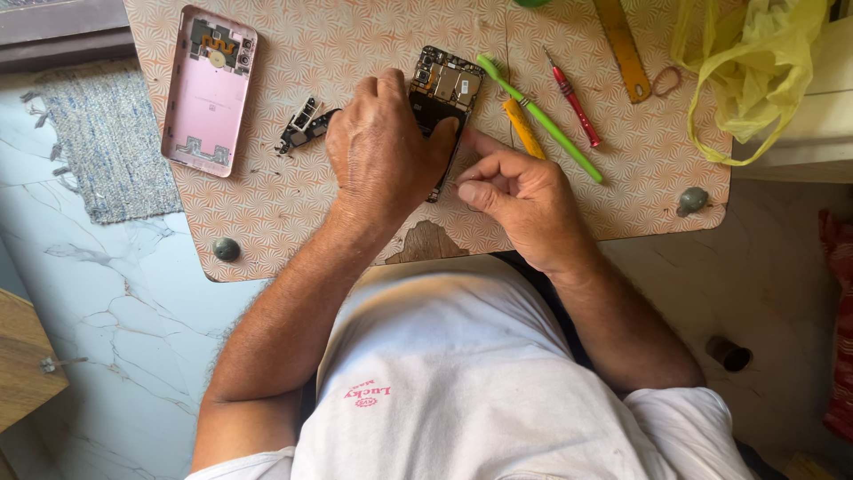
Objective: The person disassembles a pink smartphone, removes the back cover, and uses a red screwdriver to unscrew internal components. They then handle a small ribbon cable and attempt to reconnect it to the motherboard. The phone remains partially disassembled on the table.
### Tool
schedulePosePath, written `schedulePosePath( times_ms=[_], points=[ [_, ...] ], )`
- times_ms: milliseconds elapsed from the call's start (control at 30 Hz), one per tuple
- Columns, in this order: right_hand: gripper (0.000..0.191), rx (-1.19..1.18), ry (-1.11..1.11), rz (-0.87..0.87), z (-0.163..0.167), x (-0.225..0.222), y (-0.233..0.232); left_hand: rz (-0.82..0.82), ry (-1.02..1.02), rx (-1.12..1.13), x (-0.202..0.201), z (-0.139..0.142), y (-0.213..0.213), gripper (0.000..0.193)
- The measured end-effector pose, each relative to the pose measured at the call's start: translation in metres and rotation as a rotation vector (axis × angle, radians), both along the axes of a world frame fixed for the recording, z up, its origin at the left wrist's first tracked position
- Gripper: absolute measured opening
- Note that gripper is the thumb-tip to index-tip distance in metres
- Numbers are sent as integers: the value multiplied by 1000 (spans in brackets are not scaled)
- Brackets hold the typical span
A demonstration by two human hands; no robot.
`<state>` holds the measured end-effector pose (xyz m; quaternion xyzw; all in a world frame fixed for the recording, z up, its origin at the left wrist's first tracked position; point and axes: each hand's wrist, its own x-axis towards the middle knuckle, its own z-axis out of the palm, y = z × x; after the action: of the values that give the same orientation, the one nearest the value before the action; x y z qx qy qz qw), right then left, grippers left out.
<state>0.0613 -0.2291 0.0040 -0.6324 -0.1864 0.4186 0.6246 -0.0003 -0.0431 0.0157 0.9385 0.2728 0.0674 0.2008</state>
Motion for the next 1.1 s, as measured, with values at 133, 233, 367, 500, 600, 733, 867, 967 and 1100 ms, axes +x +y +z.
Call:
schedulePosePath(
  times_ms=[133,233,367,500,600,733,867,967,1100],
  points=[
    [6,111,58,10,-2,-4,4,-31,9,55,-3,7,-8,69],
    [6,137,140,-16,-2,-7,5,-3,39,28,-1,14,-11,84],
    [6,117,177,-38,-4,-6,2,49,58,-164,-1,21,-4,91],
    [6,123,155,-22,-7,-4,-1,80,79,-219,5,21,3,92],
    [6,140,131,-11,-10,-5,-1,96,60,-213,8,18,4,93],
    [6,183,124,-1,-11,-6,1,87,42,-183,11,15,11,70],
    [6,162,138,12,-12,-4,2,118,122,-395,9,13,20,31],
    [7,153,105,44,-11,-2,2,69,13,-432,5,11,21,22],
    [8,70,-113,-42,-5,2,0,39,-95,-730,-7,6,25,21]
  ],
)
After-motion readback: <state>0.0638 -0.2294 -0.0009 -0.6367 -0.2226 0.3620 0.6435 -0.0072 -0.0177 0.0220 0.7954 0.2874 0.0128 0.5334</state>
